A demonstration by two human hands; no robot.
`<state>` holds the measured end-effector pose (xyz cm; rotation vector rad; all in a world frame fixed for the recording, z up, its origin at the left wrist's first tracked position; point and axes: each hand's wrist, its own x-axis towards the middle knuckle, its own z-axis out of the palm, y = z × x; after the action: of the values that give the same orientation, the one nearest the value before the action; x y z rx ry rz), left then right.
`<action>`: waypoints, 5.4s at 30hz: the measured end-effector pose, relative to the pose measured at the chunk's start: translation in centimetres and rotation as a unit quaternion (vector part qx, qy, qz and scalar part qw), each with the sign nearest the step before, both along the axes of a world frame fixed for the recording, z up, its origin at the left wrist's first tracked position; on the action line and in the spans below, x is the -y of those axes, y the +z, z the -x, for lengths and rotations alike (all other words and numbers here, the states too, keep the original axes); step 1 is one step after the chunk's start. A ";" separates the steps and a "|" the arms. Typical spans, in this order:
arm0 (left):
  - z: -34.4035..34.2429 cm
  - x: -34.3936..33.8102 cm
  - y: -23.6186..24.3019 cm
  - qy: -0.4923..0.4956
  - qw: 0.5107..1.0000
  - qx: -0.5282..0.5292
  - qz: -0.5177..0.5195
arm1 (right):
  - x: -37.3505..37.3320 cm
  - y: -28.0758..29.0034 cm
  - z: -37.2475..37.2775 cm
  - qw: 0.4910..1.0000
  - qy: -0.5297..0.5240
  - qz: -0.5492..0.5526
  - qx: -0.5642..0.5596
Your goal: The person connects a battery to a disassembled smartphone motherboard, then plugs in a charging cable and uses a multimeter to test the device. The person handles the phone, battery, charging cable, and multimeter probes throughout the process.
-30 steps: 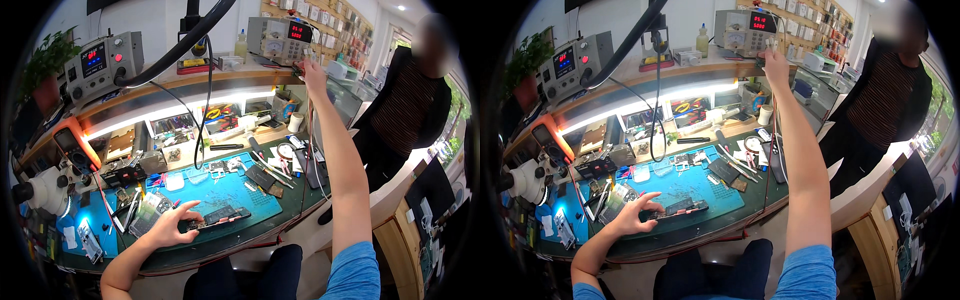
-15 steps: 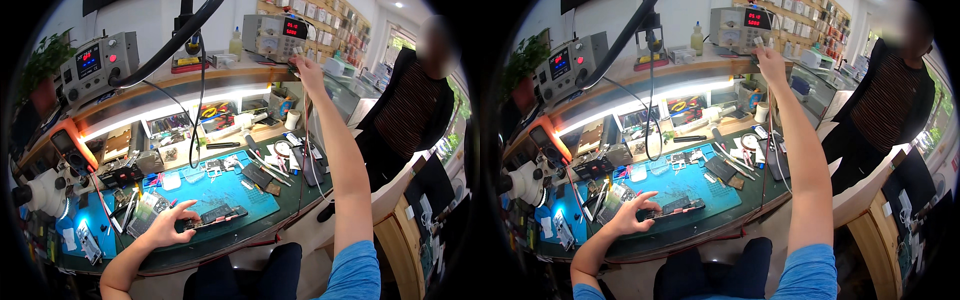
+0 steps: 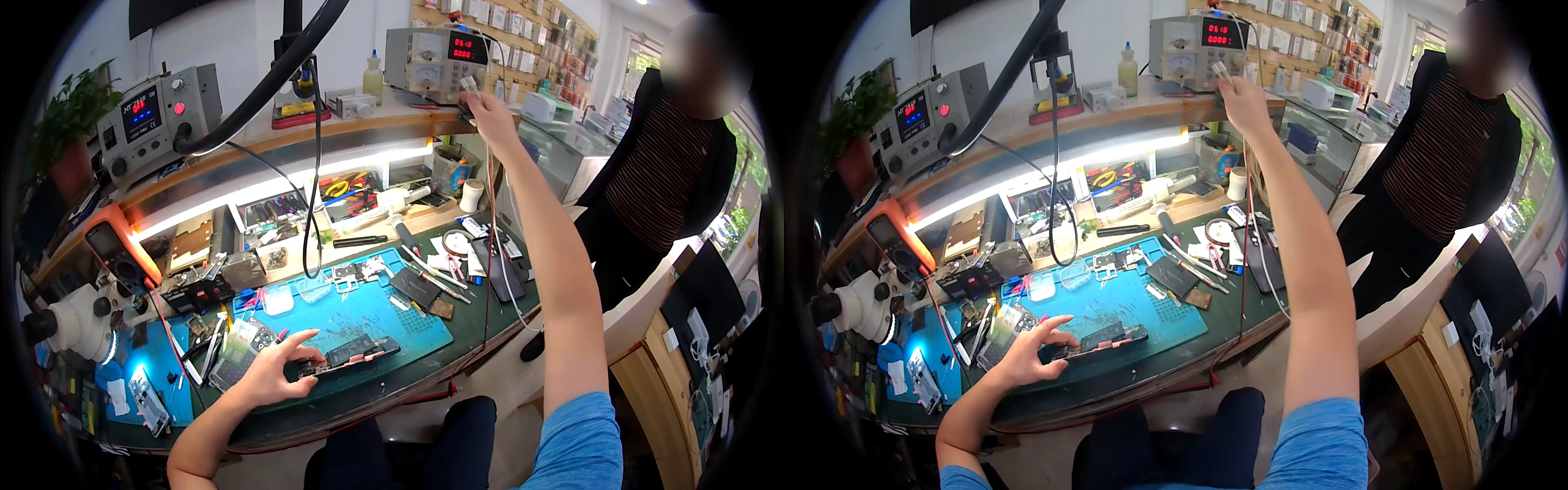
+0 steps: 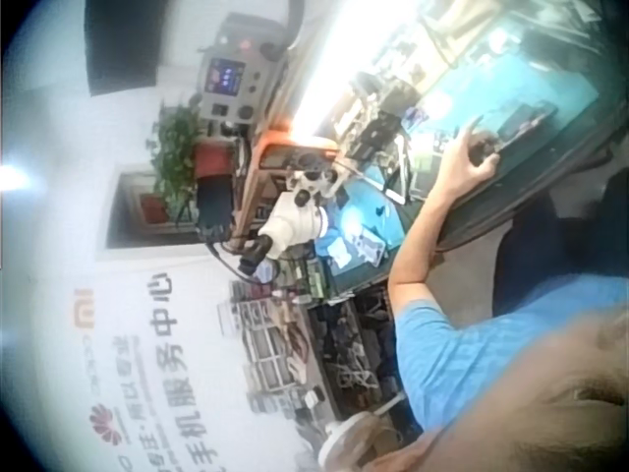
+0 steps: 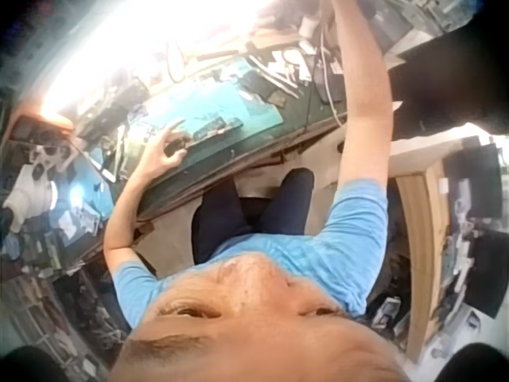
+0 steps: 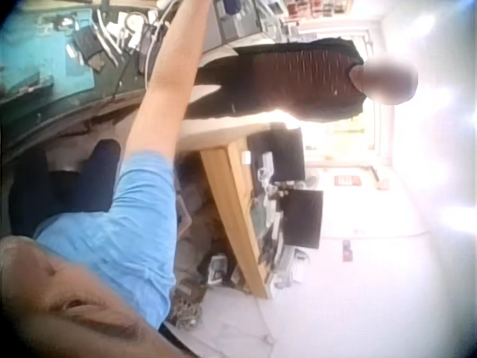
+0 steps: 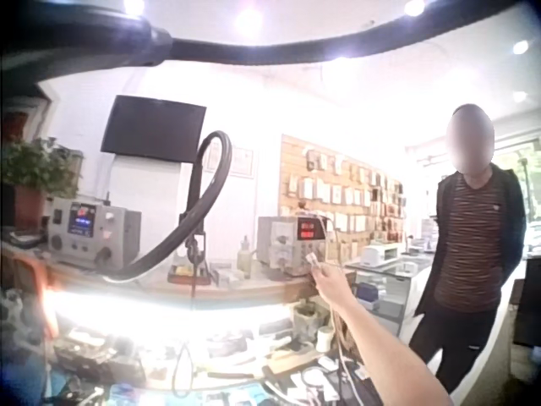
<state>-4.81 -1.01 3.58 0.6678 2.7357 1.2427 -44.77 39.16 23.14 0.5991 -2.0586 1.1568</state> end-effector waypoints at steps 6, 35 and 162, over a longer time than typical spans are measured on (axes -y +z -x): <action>-0.5 0.8 -0.2 0.005 1.000 -0.014 0.010 | 0.6 -4.2 -12.0 0.973 0.143 -0.054 0.172; -0.8 0.7 -1.1 0.072 0.997 0.016 -0.004 | 3.8 -24.8 -28.1 0.927 0.247 -0.267 -0.093; -0.5 0.2 0.4 0.010 0.999 -0.001 0.042 | -6.8 -44.5 -50.9 0.953 -0.013 -0.222 0.207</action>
<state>-4.36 -1.20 3.94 0.6343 2.7848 1.1248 6.10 45.96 -21.33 0.5668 -2.7161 0.8532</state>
